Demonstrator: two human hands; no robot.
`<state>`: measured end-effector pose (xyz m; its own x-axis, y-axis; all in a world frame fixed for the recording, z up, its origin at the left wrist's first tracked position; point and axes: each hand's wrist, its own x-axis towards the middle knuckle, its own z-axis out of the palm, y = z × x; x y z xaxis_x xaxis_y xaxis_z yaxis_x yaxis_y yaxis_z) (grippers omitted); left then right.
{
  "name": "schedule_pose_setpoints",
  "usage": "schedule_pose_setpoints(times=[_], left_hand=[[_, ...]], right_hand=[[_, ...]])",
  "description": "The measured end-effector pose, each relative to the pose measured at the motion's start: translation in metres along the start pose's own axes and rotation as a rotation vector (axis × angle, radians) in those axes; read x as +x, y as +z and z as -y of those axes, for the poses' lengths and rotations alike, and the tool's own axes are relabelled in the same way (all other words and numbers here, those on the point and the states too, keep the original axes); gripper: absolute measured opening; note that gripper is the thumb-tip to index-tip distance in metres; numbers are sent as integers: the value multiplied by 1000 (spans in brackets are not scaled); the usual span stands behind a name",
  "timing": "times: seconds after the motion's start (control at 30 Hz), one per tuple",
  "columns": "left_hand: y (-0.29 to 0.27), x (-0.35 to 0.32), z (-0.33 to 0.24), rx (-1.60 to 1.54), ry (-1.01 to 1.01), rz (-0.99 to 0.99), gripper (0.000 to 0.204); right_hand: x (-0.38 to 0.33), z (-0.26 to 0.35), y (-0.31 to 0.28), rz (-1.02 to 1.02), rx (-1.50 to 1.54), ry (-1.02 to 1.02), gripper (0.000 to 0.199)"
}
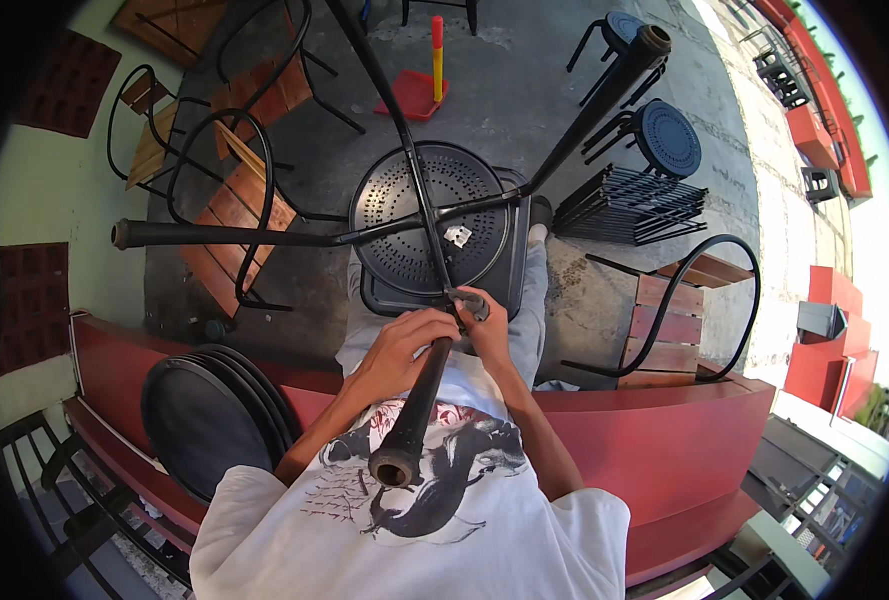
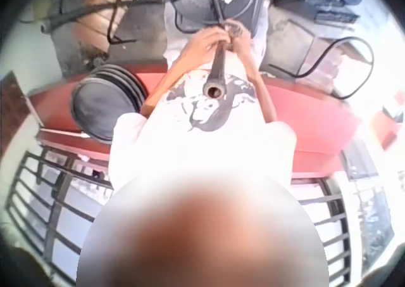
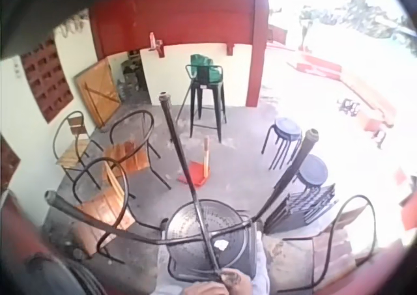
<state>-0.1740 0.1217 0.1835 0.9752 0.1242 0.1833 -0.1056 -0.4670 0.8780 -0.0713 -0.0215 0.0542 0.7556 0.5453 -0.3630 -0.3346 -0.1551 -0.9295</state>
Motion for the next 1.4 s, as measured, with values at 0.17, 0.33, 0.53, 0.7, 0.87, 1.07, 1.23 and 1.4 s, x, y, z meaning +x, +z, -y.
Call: schedule_pose_setpoints(times=[0.17,0.33,0.53,0.7,0.87,1.07,1.23,1.4], left_hand=[[5,-18,10,-163,-74,-235,17],[-10,-17,-5,-102,-108,-144,14],[-8,-23,-4,-213,-179,-195,24],[-27,-6,-11,-208,-200,-25,35],[-47,7,-33,-543,-94,-99,80],[-63,29,-68,-820,150,-229,94],[-112,46,-134,-466,303,-372,88],[-132,69,-167,-208,448,-211,78]], right_hand=[[11,-5,11,87,-139,-205,22],[26,14,1,205,-361,-254,24],[38,27,-1,161,-352,-269,26],[42,24,2,187,-427,-514,28],[31,23,-10,323,-468,-521,34],[37,26,-4,233,-332,-480,33],[22,17,-1,222,-382,-483,28],[14,22,-5,266,-262,-311,29]])
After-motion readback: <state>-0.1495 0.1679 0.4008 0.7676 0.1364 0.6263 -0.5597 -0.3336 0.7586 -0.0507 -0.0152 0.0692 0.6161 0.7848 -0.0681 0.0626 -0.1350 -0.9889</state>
